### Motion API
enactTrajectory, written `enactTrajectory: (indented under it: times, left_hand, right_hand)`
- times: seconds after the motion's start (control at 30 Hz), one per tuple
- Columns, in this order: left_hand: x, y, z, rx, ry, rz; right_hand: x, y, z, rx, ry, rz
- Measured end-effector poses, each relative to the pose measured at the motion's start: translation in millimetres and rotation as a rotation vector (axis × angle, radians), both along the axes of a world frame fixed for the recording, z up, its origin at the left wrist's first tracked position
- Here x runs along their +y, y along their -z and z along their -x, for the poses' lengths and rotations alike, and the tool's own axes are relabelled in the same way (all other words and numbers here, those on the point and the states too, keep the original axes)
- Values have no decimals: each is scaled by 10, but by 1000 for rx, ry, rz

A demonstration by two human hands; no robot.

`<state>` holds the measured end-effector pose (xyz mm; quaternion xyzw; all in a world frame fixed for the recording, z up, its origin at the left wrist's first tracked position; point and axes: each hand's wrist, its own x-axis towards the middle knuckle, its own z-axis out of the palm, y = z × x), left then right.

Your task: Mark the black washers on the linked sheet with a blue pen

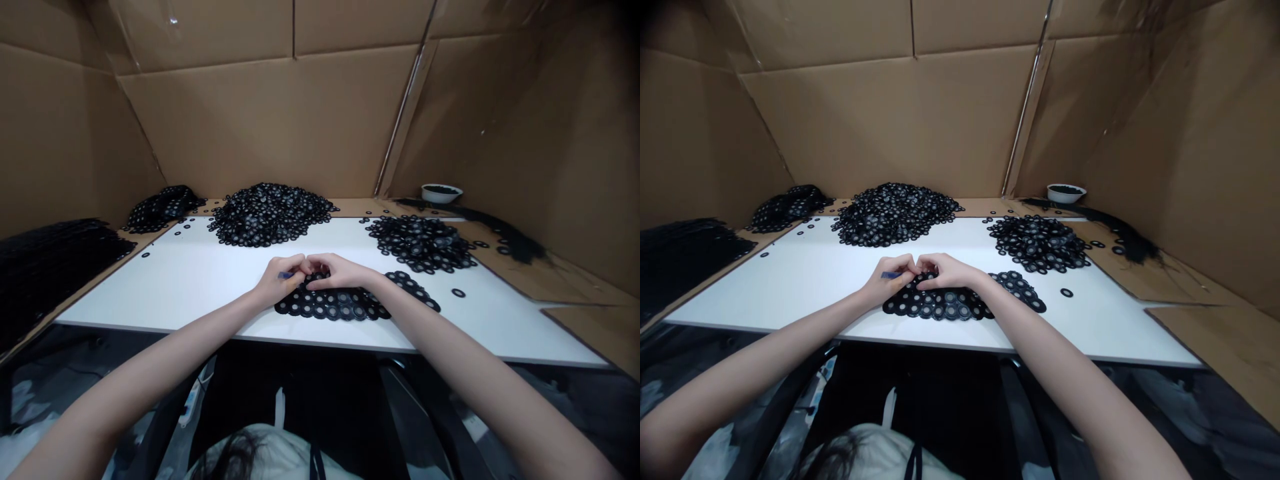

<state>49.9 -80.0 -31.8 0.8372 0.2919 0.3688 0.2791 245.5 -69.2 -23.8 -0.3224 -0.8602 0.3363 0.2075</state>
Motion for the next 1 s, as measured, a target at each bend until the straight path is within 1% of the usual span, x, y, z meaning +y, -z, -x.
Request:
enactTrajectory:
  times: [0.23, 1.0]
  left_hand:
    - [13, 17, -4, -13, -3, -8]
    - [14, 7, -5, 0, 12, 24]
  right_hand:
    - [-1, -1, 1, -4, 3, 0]
    - [-15, -14, 2, 7, -12, 14]
